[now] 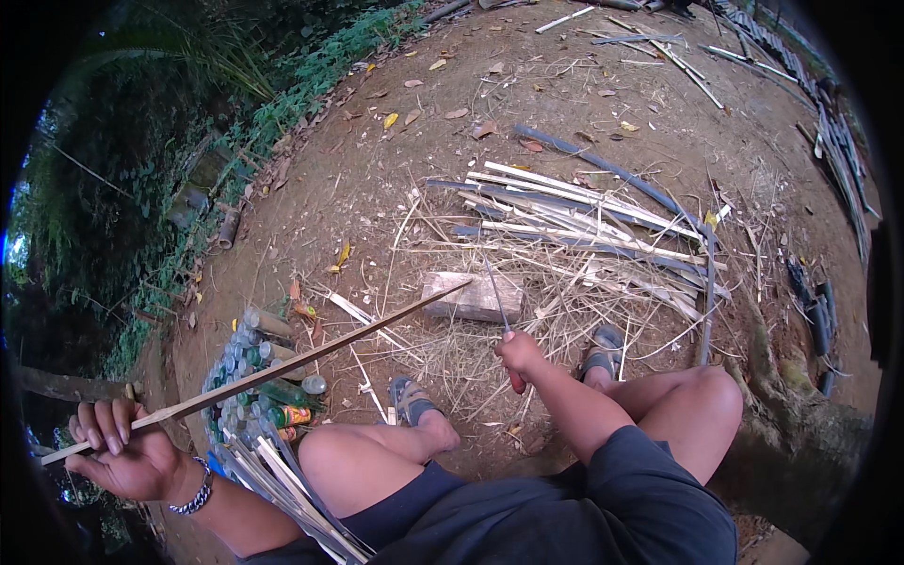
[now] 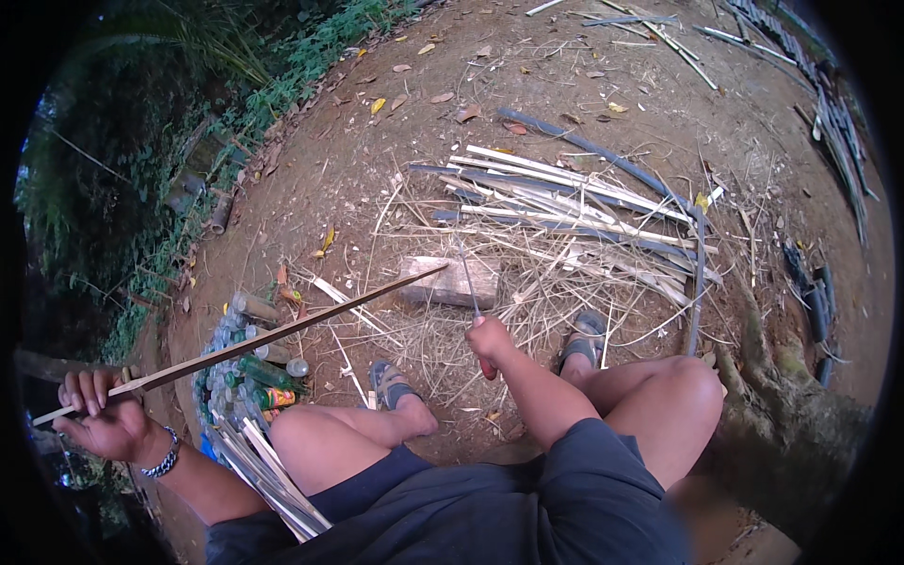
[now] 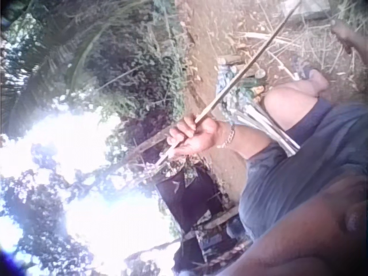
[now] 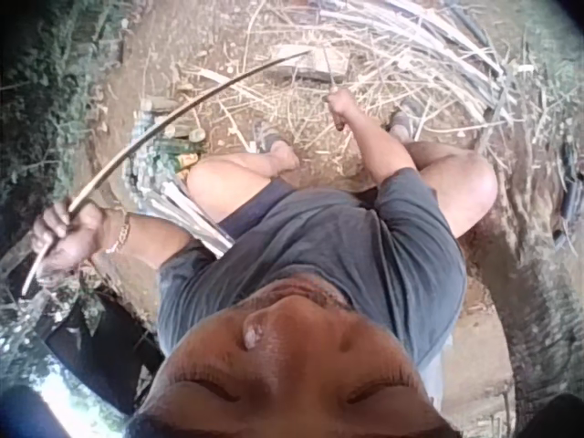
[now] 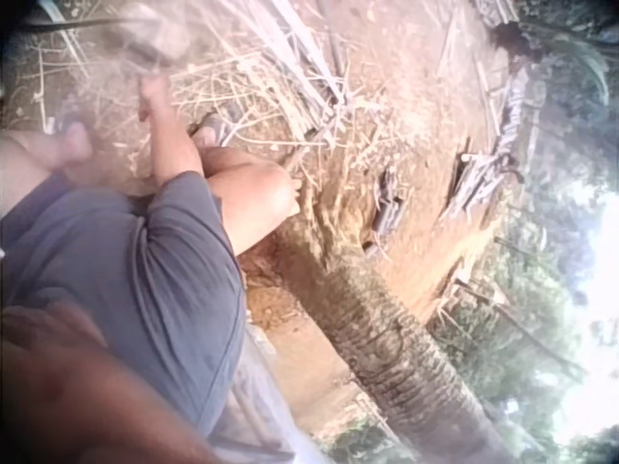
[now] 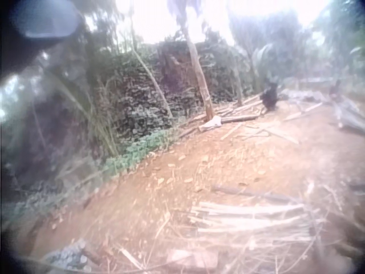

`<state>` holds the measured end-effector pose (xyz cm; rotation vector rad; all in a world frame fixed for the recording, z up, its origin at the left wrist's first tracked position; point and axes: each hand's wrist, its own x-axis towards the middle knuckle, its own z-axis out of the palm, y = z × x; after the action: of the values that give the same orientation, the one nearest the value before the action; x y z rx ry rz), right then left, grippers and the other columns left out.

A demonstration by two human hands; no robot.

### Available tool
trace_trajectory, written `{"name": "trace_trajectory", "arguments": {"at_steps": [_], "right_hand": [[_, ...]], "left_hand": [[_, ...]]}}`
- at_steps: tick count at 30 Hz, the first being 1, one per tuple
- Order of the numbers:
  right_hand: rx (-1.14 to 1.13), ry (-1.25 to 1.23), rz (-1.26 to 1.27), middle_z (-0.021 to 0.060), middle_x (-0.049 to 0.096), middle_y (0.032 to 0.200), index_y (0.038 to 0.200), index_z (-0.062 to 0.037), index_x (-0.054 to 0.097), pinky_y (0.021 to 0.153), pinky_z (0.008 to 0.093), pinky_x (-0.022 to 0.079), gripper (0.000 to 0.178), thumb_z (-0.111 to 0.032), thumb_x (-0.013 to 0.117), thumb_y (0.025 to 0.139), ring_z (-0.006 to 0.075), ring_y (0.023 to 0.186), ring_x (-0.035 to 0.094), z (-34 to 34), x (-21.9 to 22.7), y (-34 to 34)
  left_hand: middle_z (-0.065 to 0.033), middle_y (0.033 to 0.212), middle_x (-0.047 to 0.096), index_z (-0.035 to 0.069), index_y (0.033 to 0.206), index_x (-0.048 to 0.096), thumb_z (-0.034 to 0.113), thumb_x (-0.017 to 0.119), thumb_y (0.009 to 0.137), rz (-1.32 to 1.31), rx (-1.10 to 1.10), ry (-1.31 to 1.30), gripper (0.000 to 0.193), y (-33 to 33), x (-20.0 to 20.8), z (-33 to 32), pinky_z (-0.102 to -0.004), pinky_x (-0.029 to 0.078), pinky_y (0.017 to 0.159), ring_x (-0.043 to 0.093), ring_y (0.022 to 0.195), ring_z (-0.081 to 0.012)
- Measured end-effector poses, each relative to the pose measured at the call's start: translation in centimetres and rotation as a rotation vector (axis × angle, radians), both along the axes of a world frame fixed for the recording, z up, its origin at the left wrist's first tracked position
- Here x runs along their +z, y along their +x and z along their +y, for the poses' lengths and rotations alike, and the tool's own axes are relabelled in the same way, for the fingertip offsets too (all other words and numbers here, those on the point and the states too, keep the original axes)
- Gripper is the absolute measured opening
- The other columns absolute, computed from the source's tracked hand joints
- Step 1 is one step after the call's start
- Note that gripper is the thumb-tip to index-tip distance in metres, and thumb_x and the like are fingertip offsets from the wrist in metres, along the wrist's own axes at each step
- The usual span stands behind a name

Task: The person strips layers from bamboo strips using a knife, alternating between holding the strip and shaving the surface.

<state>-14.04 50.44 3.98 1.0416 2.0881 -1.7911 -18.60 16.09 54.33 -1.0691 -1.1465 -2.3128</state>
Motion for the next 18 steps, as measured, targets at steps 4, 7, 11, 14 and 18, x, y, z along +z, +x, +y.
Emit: {"name": "trace_trajectory", "arguments": {"at_steps": [4, 7, 11, 14, 18], "right_hand": [[0.197, 0.119, 0.119, 0.0227, 0.064, 0.081, 0.095, -0.0008, 0.057, 0.073, 0.0462, 0.049, 0.025, -0.021, 0.059, 0.081, 0.0395, 0.080, 0.063, -2.7, 9.2, 0.8], [0.386, 0.186, 0.402, 0.0232, 0.063, 0.080, 0.095, -0.0008, 0.054, 0.073, 0.0475, 0.049, 0.025, -0.019, 0.060, 0.079, 0.0417, 0.079, 0.062, -5.8, 15.9, 1.5], [0.528, 0.131, 0.538, 0.0230, 0.063, 0.078, 0.092, -0.0012, 0.052, 0.071, 0.0493, 0.048, 0.021, -0.016, 0.059, 0.078, 0.0427, 0.078, 0.062, -8.6, 25.2, 3.8], [0.615, 0.110, 0.653, 0.0225, 0.063, 0.077, 0.091, -0.0013, 0.052, 0.070, 0.0499, 0.048, 0.019, -0.014, 0.058, 0.079, 0.0424, 0.077, 0.063, -10.3, 30.1, 5.7], [0.656, 0.131, 0.684, 0.0221, 0.063, 0.076, 0.092, -0.0011, 0.052, 0.071, 0.0493, 0.049, 0.019, -0.013, 0.059, 0.078, 0.0413, 0.077, 0.063, -11.1, 30.9, 6.5]], "left_hand": [[-0.0007, 0.068, 0.040, 0.005, 0.089, 0.046, 0.044, 0.057, 0.092, 0.061, -0.024, 0.003, 0.041, 1.4, -1.0, 0.6, -0.0241, 0.035, 0.054, 0.039, 0.055, -0.0106], [-0.0007, 0.068, 0.038, 0.004, 0.090, 0.049, 0.047, 0.051, 0.095, 0.108, 0.124, 0.053, 0.043, 2.4, -1.3, 1.3, -0.0228, 0.033, 0.051, 0.037, 0.054, -0.0101], [0.0004, 0.065, 0.036, 0.007, 0.084, 0.048, 0.051, 0.047, 0.096, 0.110, 0.239, 0.075, 0.045, 3.7, -1.8, 2.9, -0.0210, 0.031, 0.048, 0.034, 0.051, -0.0088], [0.0010, 0.060, 0.034, 0.009, 0.081, 0.046, 0.053, 0.042, 0.097, 0.097, 0.342, 0.110, 0.047, 5.5, -1.7, 3.9, -0.0194, 0.028, 0.044, 0.032, 0.048, -0.0076], [0.0013, 0.058, 0.033, 0.010, 0.078, 0.045, 0.055, 0.040, 0.097, 0.080, 0.410, 0.130, 0.049, 6.8, -2.4, 3.9, -0.0196, 0.027, 0.043, 0.030, 0.046, -0.0077]]}}
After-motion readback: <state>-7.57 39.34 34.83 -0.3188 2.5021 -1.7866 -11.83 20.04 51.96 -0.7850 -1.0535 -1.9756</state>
